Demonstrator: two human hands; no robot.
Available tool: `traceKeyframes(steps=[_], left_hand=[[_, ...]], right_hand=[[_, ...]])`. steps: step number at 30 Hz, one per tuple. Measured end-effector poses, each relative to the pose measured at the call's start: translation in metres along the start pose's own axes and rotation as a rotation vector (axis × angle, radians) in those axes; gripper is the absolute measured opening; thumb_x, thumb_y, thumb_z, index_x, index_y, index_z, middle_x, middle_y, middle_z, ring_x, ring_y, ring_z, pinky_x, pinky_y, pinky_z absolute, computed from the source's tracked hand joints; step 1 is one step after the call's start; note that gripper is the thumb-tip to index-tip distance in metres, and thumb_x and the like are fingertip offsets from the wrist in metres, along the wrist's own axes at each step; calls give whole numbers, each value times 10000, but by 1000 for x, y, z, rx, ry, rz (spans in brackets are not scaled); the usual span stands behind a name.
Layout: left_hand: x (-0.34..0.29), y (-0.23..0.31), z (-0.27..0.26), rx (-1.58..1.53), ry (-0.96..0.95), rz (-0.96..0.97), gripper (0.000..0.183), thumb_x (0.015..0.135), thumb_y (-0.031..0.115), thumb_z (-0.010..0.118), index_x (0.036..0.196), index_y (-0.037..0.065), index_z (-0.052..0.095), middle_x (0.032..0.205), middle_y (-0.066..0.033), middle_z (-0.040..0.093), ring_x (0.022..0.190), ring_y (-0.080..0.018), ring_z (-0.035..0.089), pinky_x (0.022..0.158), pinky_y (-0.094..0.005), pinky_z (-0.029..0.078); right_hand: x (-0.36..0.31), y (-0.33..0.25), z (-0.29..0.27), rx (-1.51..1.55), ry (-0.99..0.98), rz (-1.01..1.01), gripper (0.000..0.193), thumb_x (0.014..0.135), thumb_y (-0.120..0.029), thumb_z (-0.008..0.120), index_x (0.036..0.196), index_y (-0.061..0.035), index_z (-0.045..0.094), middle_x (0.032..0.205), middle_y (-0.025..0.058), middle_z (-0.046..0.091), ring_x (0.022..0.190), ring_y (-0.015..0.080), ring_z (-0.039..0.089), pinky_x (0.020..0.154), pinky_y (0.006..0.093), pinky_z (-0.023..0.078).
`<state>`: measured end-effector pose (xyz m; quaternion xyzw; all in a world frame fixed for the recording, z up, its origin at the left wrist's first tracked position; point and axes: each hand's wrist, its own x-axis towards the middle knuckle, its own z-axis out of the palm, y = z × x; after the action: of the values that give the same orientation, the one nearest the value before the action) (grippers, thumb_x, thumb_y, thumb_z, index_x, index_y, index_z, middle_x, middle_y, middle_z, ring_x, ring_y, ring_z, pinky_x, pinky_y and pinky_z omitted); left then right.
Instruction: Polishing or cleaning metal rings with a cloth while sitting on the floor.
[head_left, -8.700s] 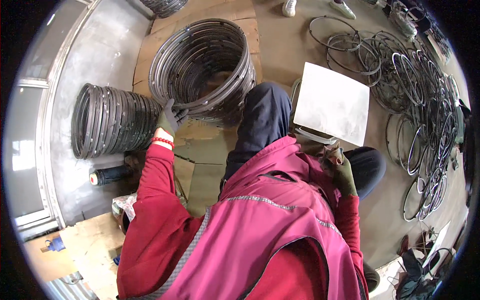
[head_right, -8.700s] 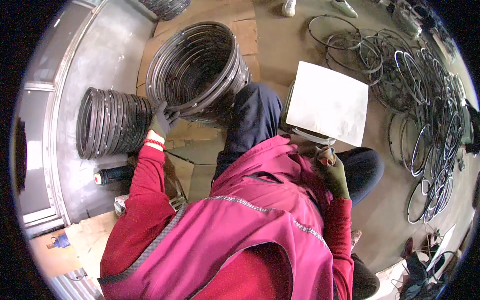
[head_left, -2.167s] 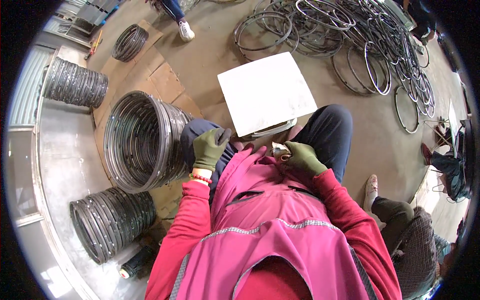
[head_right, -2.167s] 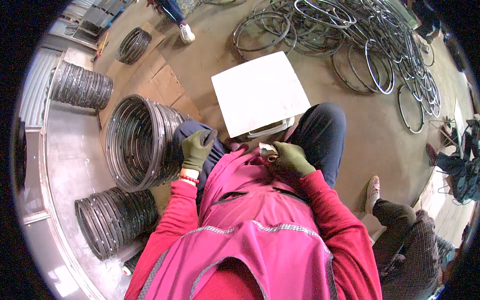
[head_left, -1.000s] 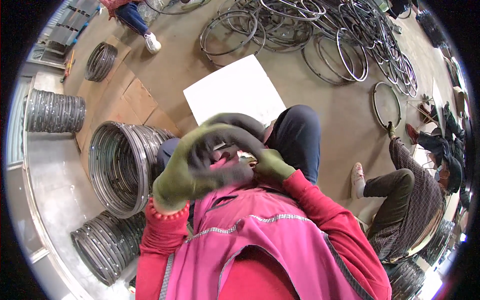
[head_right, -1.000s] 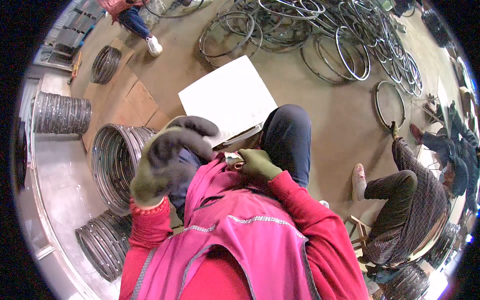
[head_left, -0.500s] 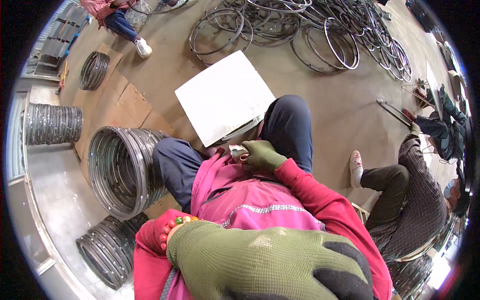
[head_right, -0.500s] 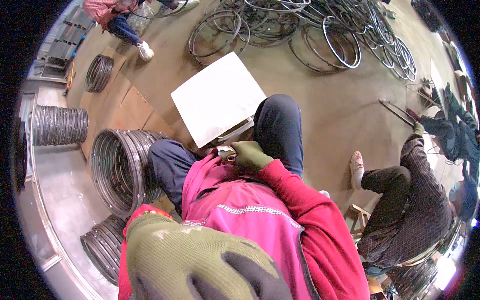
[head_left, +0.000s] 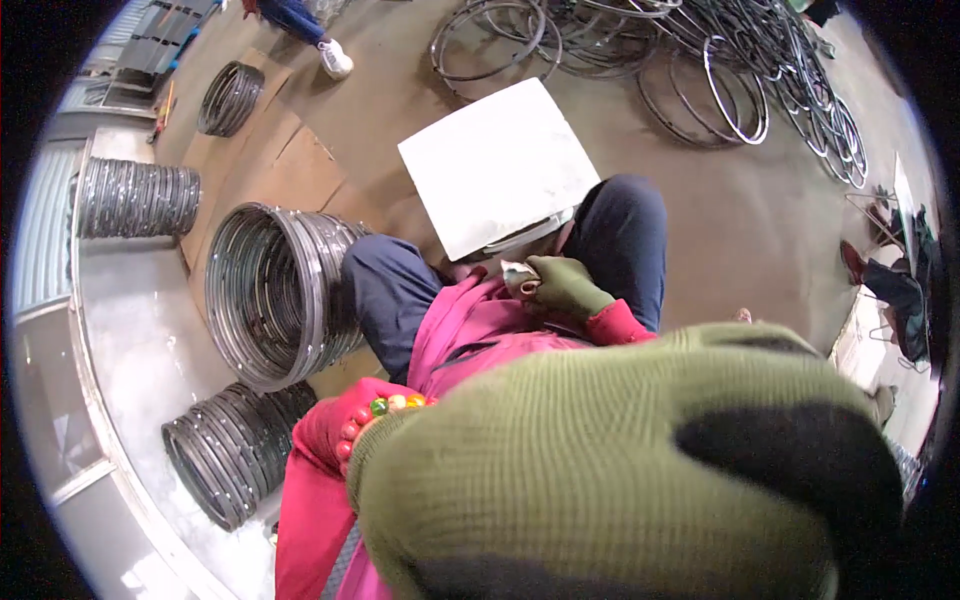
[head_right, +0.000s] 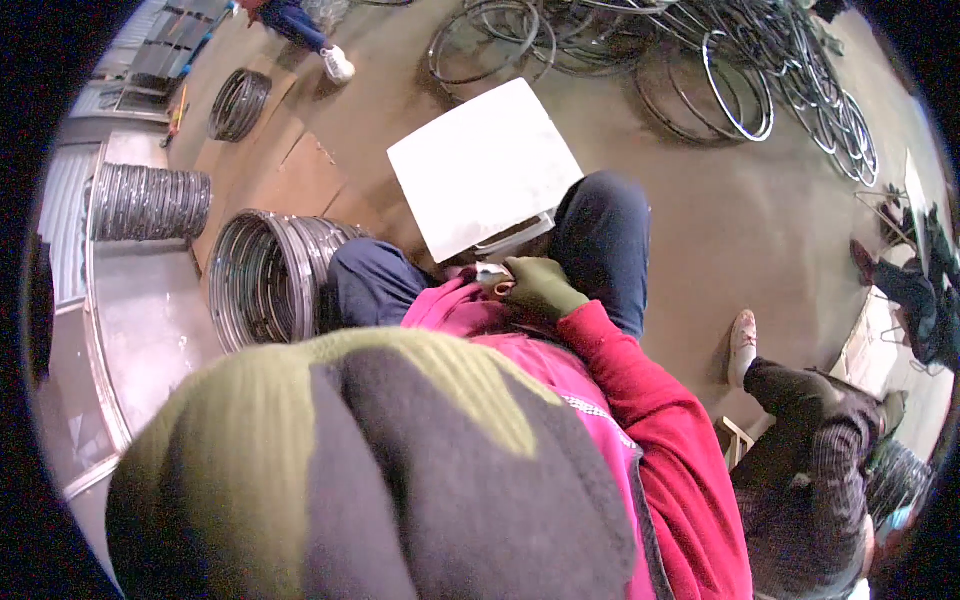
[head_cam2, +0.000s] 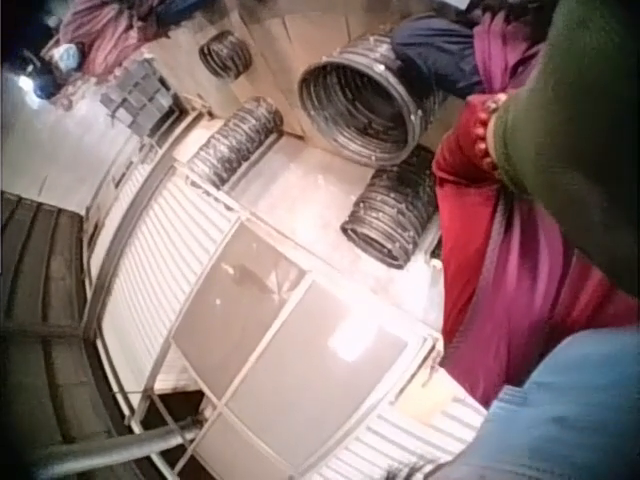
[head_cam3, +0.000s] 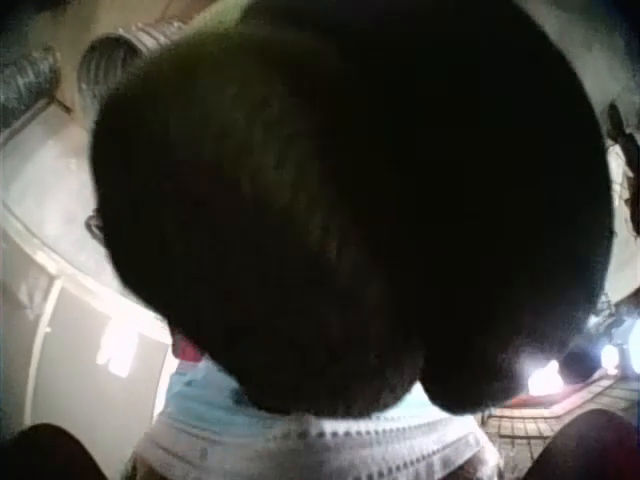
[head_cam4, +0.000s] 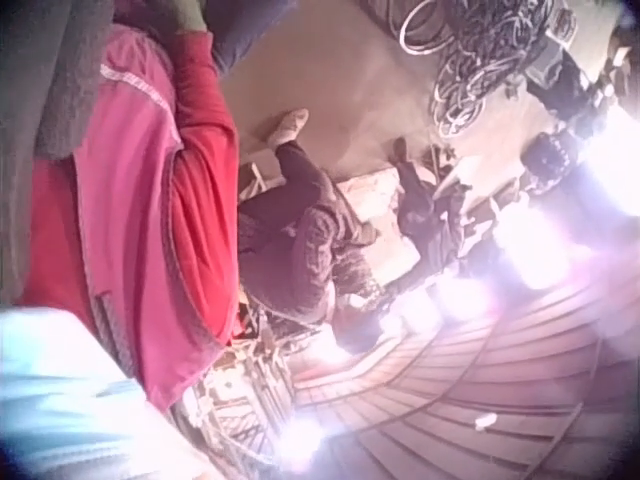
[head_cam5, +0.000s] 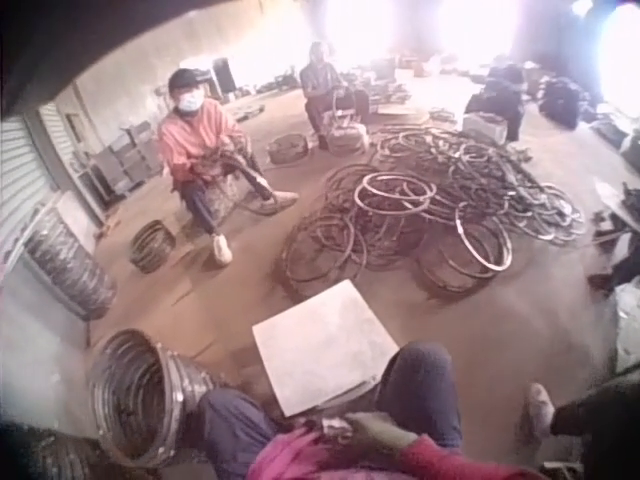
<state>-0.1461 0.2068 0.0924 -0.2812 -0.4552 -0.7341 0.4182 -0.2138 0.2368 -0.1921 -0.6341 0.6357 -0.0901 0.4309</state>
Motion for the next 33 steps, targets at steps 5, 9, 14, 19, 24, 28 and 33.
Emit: traceKeyframes(steps=[5, 9, 14, 19, 24, 28, 33], left_hand=[[-16, 28, -7, 240, 123, -232, 376, 788, 214, 634, 1019, -71, 547, 995, -156, 587, 799, -277, 590, 689, -354, 492], [-38, 74, 6, 439, 224, -425, 426, 757, 185, 668, 1077, -60, 530, 1049, -148, 576, 866, -266, 585, 748, -343, 479], [-22, 13, -68, 799, 214, -510, 454, 704, 83, 712, 1103, -39, 531, 1046, -138, 584, 941, -221, 576, 802, -299, 454], [-100, -22, -168, 1908, -168, -998, 472, 719, 274, 672, 1122, 68, 539, 1167, -131, 515, 1022, -317, 513, 876, -407, 404], [-175, -48, -244, 1892, 17, -1219, 580, 690, 331, 673, 1186, 82, 504, 1233, -124, 468, 1085, -293, 477, 925, -403, 377], [-195, -60, -287, 2010, 53, -1167, 596, 695, 337, 662, 1206, 82, 489, 1248, -128, 461, 1122, -298, 442, 961, -411, 334], [-215, -93, -336, 2078, 124, -1155, 620, 710, 359, 638, 1235, 78, 467, 1295, -126, 425, 1182, -308, 374, 1009, -427, 265]], right_hand=[[8, 7, 14, -51, -28, -17, 373, 699, -364, 617, 952, -92, 584, 893, 158, 629, 842, 339, 607, 692, 425, 474], [14, 0, 13, -48, -59, -41, 389, 746, -445, 565, 945, -114, 611, 901, 149, 636, 852, 330, 611, 711, 418, 482], [30, 87, 83, 126, 121, -182, 404, 743, -442, 570, 922, -82, 595, 882, 152, 635, 833, 334, 612, 697, 418, 483], [14, 4, -4, 223, -81, -5, 366, 722, -301, 620, 976, -42, 568, 899, 168, 626, 839, 313, 611, 721, 372, 468], [8, 12, -38, 974, -30, -94, 317, 756, -175, 661, 995, 9, 563, 914, 27, 607, 832, 106, 529, 775, 270, 436], [7, 22, -124, 1064, 125, -268, 299, 766, -195, 636, 977, 11, 590, 873, 14, 606, 785, 105, 542, 740, 251, 445], [53, 75, -185, 1036, 625, -30, 209, 818, -153, 610, 964, -18, 544, 848, 10, 604, 781, 86, 554, 704, 235, 459]])
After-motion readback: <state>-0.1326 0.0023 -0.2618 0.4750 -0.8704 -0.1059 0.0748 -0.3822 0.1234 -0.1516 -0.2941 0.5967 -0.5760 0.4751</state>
